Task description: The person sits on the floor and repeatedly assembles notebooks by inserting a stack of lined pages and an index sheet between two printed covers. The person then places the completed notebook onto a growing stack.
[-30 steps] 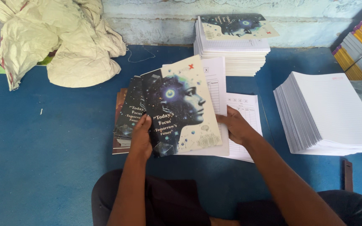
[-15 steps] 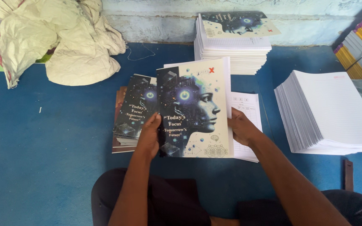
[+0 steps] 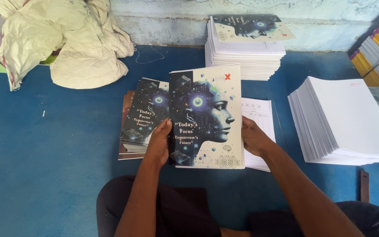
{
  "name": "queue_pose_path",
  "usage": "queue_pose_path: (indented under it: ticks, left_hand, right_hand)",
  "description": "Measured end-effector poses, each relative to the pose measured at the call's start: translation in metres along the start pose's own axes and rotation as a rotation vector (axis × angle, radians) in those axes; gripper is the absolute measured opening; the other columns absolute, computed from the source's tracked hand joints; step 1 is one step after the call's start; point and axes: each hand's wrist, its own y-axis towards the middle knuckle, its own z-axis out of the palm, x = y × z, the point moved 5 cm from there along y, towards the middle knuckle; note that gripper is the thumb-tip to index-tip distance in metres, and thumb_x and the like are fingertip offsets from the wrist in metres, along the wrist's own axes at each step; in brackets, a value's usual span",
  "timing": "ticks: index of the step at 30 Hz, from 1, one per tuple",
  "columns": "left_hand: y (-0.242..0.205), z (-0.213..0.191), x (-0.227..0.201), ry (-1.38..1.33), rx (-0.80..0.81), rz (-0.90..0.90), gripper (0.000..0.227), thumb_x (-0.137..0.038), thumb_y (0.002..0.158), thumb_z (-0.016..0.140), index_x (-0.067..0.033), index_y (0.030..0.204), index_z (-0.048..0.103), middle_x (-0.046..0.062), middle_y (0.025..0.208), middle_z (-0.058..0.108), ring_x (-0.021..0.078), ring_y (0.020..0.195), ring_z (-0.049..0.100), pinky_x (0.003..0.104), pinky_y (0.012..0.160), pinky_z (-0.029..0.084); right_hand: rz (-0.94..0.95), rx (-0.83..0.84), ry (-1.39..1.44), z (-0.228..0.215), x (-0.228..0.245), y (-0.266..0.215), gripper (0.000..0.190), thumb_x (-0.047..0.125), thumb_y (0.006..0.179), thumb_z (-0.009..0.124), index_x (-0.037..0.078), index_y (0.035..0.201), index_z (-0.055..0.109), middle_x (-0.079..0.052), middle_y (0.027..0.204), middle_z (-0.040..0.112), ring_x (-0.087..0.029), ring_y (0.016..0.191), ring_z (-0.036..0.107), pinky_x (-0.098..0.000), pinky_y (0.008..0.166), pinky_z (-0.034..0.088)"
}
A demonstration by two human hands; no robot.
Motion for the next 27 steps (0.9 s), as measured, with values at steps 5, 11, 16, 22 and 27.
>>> queue_pose_path:
  ticks: [5, 11, 16, 22, 27]
  left_hand:
    - [0.003, -0.002, 0.006, 0.019, -0.030, -0.022, 0.055, -0.033, 0.097, 0.059, -0.0068, 0.145, 0.052, 0.007, 0.118, 0.072, 0.0173, 0.110, 0.067, 0.032, 0.098, 0.052]
    - [0.003, 0.000, 0.007, 0.000, -0.017, -0.024, 0.062, -0.034, 0.094, 0.062, -0.0061, 0.148, 0.049, 0.009, 0.118, 0.071, 0.0194, 0.110, 0.067, 0.035, 0.098, 0.053]
    - [0.001, 0.003, 0.005, -0.001, -0.003, -0.033, 0.059, -0.032, 0.096, 0.061, -0.0055, 0.147, 0.049, 0.007, 0.110, 0.071, 0.0173, 0.104, 0.067, 0.033, 0.094, 0.055]
    - [-0.002, 0.008, 0.002, -0.017, 0.128, 0.000, 0.045, -0.030, 0.099, 0.060, -0.0028, 0.134, 0.057, 0.004, 0.096, 0.069, 0.0133, 0.088, 0.068, 0.030, 0.080, 0.059]
    - [-0.003, 0.009, 0.002, -0.021, 0.165, -0.015, 0.036, -0.031, 0.100, 0.058, -0.0045, 0.125, 0.061, 0.004, 0.095, 0.069, 0.0131, 0.087, 0.069, 0.030, 0.079, 0.060]
  right_hand:
    - [-0.013, 0.014, 0.026, 0.000, -0.003, -0.001, 0.049, 0.004, 0.093, 0.062, 0.010, 0.141, 0.055, -0.008, 0.117, 0.070, -0.016, 0.099, 0.069, -0.0352, 0.092, 0.060]
    - [0.034, -0.040, -0.018, 0.001, -0.002, -0.004, 0.047, 0.006, 0.092, 0.061, 0.013, 0.139, 0.056, -0.005, 0.111, 0.071, -0.013, 0.093, 0.070, -0.0316, 0.088, 0.061]
    - [0.014, -0.029, -0.025, 0.002, -0.001, -0.004, 0.041, 0.005, 0.094, 0.063, 0.009, 0.134, 0.060, -0.004, 0.105, 0.070, -0.012, 0.088, 0.068, -0.0297, 0.080, 0.061]
    - [-0.010, -0.011, -0.007, 0.004, -0.005, -0.001, 0.031, 0.007, 0.097, 0.060, 0.007, 0.128, 0.064, -0.007, 0.102, 0.071, -0.014, 0.084, 0.070, -0.0290, 0.073, 0.064]
    - [-0.091, 0.006, 0.001, 0.002, -0.012, 0.003, 0.027, 0.011, 0.099, 0.058, 0.005, 0.125, 0.062, -0.006, 0.099, 0.069, -0.014, 0.081, 0.070, -0.0310, 0.069, 0.064]
